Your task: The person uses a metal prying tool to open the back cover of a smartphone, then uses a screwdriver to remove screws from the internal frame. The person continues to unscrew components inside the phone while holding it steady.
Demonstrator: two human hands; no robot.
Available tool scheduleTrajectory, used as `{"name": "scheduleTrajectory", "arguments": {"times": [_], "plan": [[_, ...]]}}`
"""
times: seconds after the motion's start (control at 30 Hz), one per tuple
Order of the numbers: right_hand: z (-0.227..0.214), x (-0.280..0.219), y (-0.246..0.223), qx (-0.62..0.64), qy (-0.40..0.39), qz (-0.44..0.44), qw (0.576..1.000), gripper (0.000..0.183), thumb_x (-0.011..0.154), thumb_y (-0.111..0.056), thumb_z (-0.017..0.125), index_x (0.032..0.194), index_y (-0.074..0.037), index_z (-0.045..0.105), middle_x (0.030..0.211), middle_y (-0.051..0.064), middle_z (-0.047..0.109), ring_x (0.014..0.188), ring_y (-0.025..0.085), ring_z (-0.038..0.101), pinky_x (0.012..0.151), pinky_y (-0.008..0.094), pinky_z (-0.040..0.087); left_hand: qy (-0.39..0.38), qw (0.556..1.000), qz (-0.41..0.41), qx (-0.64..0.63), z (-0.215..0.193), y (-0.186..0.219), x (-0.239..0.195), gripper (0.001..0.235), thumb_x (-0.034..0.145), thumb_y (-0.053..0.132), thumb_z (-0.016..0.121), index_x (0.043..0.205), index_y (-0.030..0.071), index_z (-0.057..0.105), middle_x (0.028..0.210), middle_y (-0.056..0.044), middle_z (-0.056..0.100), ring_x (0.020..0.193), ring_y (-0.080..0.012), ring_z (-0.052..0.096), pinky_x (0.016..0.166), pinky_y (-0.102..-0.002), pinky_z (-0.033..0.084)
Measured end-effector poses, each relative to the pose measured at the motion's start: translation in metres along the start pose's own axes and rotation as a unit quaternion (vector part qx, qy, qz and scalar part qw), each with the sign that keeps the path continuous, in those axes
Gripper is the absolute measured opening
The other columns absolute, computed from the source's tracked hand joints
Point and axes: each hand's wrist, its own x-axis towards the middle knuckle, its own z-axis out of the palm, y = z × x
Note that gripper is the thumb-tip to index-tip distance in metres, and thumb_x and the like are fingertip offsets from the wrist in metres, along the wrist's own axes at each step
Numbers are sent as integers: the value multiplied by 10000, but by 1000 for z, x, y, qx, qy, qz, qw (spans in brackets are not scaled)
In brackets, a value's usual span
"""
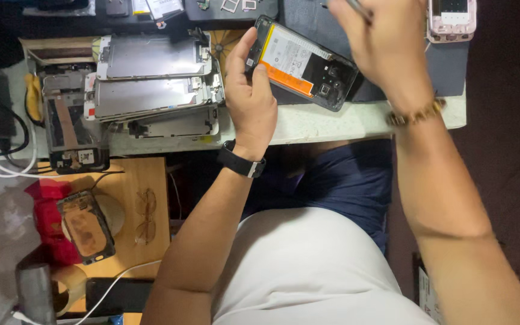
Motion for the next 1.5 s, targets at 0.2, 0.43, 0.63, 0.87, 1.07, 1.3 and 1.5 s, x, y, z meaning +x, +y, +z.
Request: {"name": "scheduleTrajectory", "arguments": {"times": [0.2,0.43,0.63,0.87,1.07,1.3,1.5], "plan": [[-29,-73,-11,181,-99,274,939,342,888,-232,860,1127,-27,727,696,-44,672,566,26,569,520,229,442,0,1000,-3,-22,3,16,-6,479,1075,-65,520,1538,23,433,1510,-120,509,1334,-164,579,1117,-292,530],[-27,-93,-28,206,-74,281,934,339,894,-159,835,1185,-5,755,788,-6,712,620,39,535,564,211,427,-121,992,-10,45,-22,51,-12,699,970,-35,692,1576,21,348,1210,-84,491,996,-126,646,828,-243,609],[-24,-97,-35,281,-24,293,914,342,909,-158,833,1177,25,725,873,-10,722,724,13,588,657,180,485,-192,973,-130,21,-49,60,-16,583,900,36,779,1425,-32,536,1225,-77,695,1045,-83,697,905,-228,594],[-22,-98,-41,474,14,330,816,313,948,-97,794,1234,15,733,866,-45,666,650,-16,473,581,147,359,-106,938,-298,-141,-57,55,-41,398,936,51,746,1299,-40,610,1156,-101,693,925,-97,673,760,-222,569],[-13,-94,-30,514,15,355,781,233,1019,-130,692,1214,-4,690,889,-44,674,566,-29,385,482,149,273,-75,936,-264,-222,-47,60,-69,432,956,-6,706,1354,-7,540,1200,-80,628,1006,-103,615,837,-227,533],[-24,-80,-21,364,-65,240,897,236,1085,-80,575,1280,-26,697,957,-31,595,776,45,554,676,201,439,-121,950,-228,-177,-32,68,-78,467,989,-27,649,1433,-24,507,1287,-51,580,1205,-155,639,1047,-283,531],[-18,-33,2,60,29,-66,996,89,1071,-34,648,1125,14,701,1004,153,687,903,327,656,807,399,512,-182,950,-239,-86,-26,67,-80,366,1008,-15,584,1373,-15,605,1186,-64,577,1042,-146,706,854,-259,609]]}}
